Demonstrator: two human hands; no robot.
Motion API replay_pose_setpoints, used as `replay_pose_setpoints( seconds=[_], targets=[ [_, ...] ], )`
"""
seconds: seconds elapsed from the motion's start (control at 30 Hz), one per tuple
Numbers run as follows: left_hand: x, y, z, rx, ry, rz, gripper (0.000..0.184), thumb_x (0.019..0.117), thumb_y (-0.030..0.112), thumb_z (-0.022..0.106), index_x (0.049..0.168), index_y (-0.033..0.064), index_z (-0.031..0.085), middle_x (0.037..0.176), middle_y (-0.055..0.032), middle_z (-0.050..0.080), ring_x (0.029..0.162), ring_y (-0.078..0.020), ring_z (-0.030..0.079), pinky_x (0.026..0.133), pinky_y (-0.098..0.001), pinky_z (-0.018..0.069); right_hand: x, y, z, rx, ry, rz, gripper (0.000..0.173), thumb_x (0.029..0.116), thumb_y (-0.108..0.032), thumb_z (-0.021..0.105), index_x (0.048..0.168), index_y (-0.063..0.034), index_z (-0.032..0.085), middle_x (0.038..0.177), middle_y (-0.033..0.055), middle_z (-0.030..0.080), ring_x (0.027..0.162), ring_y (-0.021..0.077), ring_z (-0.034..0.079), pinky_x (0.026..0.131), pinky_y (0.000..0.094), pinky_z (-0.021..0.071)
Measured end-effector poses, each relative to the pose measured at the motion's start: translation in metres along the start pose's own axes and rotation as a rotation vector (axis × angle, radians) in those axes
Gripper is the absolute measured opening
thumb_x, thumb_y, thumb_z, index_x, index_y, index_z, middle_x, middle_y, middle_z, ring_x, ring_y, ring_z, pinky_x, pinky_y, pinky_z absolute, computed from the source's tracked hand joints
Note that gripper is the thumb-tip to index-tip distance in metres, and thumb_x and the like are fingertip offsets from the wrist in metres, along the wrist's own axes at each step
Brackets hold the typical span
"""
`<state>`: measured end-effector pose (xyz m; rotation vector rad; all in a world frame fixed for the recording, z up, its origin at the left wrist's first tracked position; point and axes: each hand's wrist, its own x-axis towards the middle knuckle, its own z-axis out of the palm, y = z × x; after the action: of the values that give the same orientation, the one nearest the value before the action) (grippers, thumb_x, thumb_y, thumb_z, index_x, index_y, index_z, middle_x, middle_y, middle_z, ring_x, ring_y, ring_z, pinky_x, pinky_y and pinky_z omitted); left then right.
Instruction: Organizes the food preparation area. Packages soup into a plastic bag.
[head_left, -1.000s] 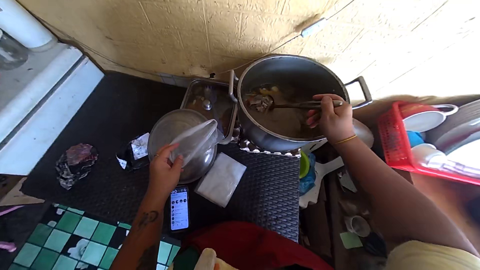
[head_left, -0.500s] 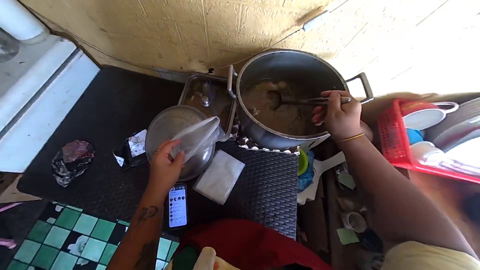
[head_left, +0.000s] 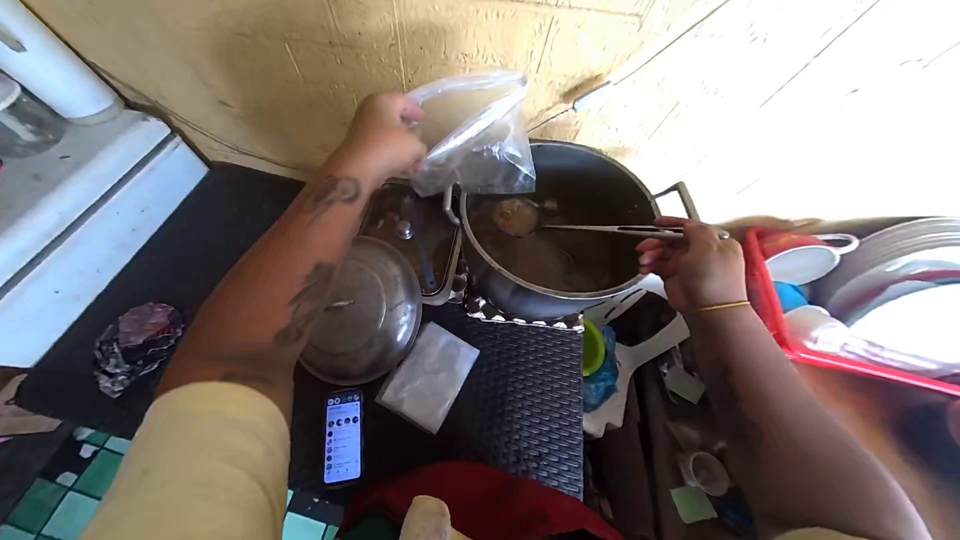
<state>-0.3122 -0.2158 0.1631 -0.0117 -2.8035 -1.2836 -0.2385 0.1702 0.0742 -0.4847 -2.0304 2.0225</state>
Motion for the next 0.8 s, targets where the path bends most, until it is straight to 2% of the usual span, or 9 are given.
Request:
replay_pose_setpoints(
  seconds=[0.1, 0.13, 0.27, 0.4, 0.53, 0.63, 0.67, 0.73, 0.8],
  targets=[
    [0.043, 0.029, 0.024, 0.331, 0.039, 0.059, 0.063, 0.0802, -0.002, 0.073, 0.14, -0.002, 0.054, 0.137, -0.0277, 0.056, 0.124, -0.0425, 0.058, 0.101, -0.0613, 0.0486, -0.007, -0.02, -0.012, -0.031, 0.02, -0.033, 0.042, 0.1134, -0.025, 0.026, 0.119, -0.0043, 0.062, 0.07, 0.0011, 0.07, 0.05, 0.01, 0.064, 0.049, 0.0257, 0.0561],
    [0.052, 0.038, 0.035, 0.41, 0.051, 0.07, 0.065, 0.0796, -0.001, 0.075, 0.141, -0.0043, 0.052, 0.141, -0.0292, 0.052, 0.129, -0.0462, 0.053, 0.103, -0.0634, 0.0463, -0.009, -0.026, -0.018, -0.047, 0.018, -0.045, 0.042, 0.1132, -0.025, 0.026, 0.118, -0.0048, 0.062, 0.07, 0.0005, 0.07, 0.051, 0.0096, 0.064, 0.049, 0.0256, 0.056],
    [0.074, 0.059, 0.09, 0.682, 0.063, 0.135, 0.061, 0.0853, -0.008, 0.068, 0.143, -0.0078, 0.047, 0.155, -0.0277, 0.038, 0.111, -0.0483, 0.064, 0.085, -0.0589, 0.0571, -0.017, -0.047, -0.039, -0.074, 0.033, -0.068, 0.042, 0.1131, -0.025, 0.026, 0.117, -0.0063, 0.063, 0.07, -0.0009, 0.069, 0.05, 0.0089, 0.063, 0.049, 0.0257, 0.0555],
    [0.068, 0.065, 0.134, 0.815, -0.085, 0.267, 0.054, 0.0915, -0.007, 0.062, 0.143, -0.0113, 0.047, 0.158, -0.0291, 0.035, 0.103, -0.046, 0.067, 0.081, -0.0559, 0.0582, -0.027, -0.073, -0.053, -0.123, 0.058, -0.089, 0.044, 0.1124, -0.025, 0.024, 0.116, -0.0095, 0.064, 0.068, -0.0036, 0.068, 0.05, 0.0074, 0.061, 0.049, 0.0249, 0.0545],
    [0.046, 0.078, 0.157, 0.736, -0.331, 0.412, 0.05, 0.0863, 0.004, 0.073, 0.133, -0.007, 0.058, 0.144, -0.0258, 0.052, 0.118, -0.0459, 0.061, 0.094, -0.0617, 0.0522, -0.03, -0.1, -0.048, -0.15, 0.087, -0.149, 0.043, 0.1109, -0.025, 0.026, 0.111, -0.0101, 0.067, 0.069, -0.0045, 0.069, 0.051, 0.0074, 0.062, 0.049, 0.0248, 0.0537],
    [0.043, 0.096, 0.165, 0.634, -0.52, 0.47, 0.072, 0.0816, 0.011, 0.08, 0.145, -0.0017, 0.049, 0.146, -0.0222, 0.05, 0.119, -0.0401, 0.061, 0.096, -0.0583, 0.0525, -0.033, -0.111, -0.037, -0.184, 0.072, -0.202, 0.041, 0.1104, -0.025, 0.028, 0.111, -0.01, 0.066, 0.068, -0.006, 0.069, 0.051, 0.007, 0.062, 0.048, 0.0248, 0.0546],
    [0.043, 0.101, 0.164, 0.517, -0.561, 0.465, 0.077, 0.0818, 0.009, 0.081, 0.15, 0.001, 0.044, 0.141, -0.0214, 0.055, 0.111, -0.0365, 0.065, 0.09, -0.054, 0.0559, -0.037, -0.111, -0.032, -0.22, 0.045, -0.26, 0.039, 0.11, -0.024, 0.029, 0.112, -0.0099, 0.065, 0.068, -0.0074, 0.069, 0.051, 0.0061, 0.063, 0.048, 0.0246, 0.0557],
    [0.041, 0.107, 0.156, 0.176, -0.57, 0.387, 0.083, 0.0796, -0.003, 0.076, 0.154, 0.0062, 0.04, 0.128, -0.0226, 0.061, 0.089, -0.0283, 0.068, 0.075, -0.0438, 0.0583, -0.043, -0.102, -0.029, -0.38, -0.088, -0.513, 0.036, 0.1099, -0.024, 0.032, 0.12, -0.0058, 0.061, 0.074, -0.0075, 0.069, 0.056, 0.0041, 0.066, 0.053, 0.0244, 0.0597],
    [0.045, 0.106, 0.142, -0.116, -0.52, 0.279, 0.084, 0.0802, -0.009, 0.07, 0.156, 0.0094, 0.039, 0.141, -0.0211, 0.054, 0.088, -0.0215, 0.065, 0.073, -0.0358, 0.0572, -0.05, -0.09, -0.035, -0.645, -0.251, -0.883, 0.039, 0.1112, -0.023, 0.036, 0.129, 0.0044, 0.058, 0.085, 0.0043, 0.068, 0.066, 0.0076, 0.066, 0.062, 0.0285, 0.0603]
  ],
)
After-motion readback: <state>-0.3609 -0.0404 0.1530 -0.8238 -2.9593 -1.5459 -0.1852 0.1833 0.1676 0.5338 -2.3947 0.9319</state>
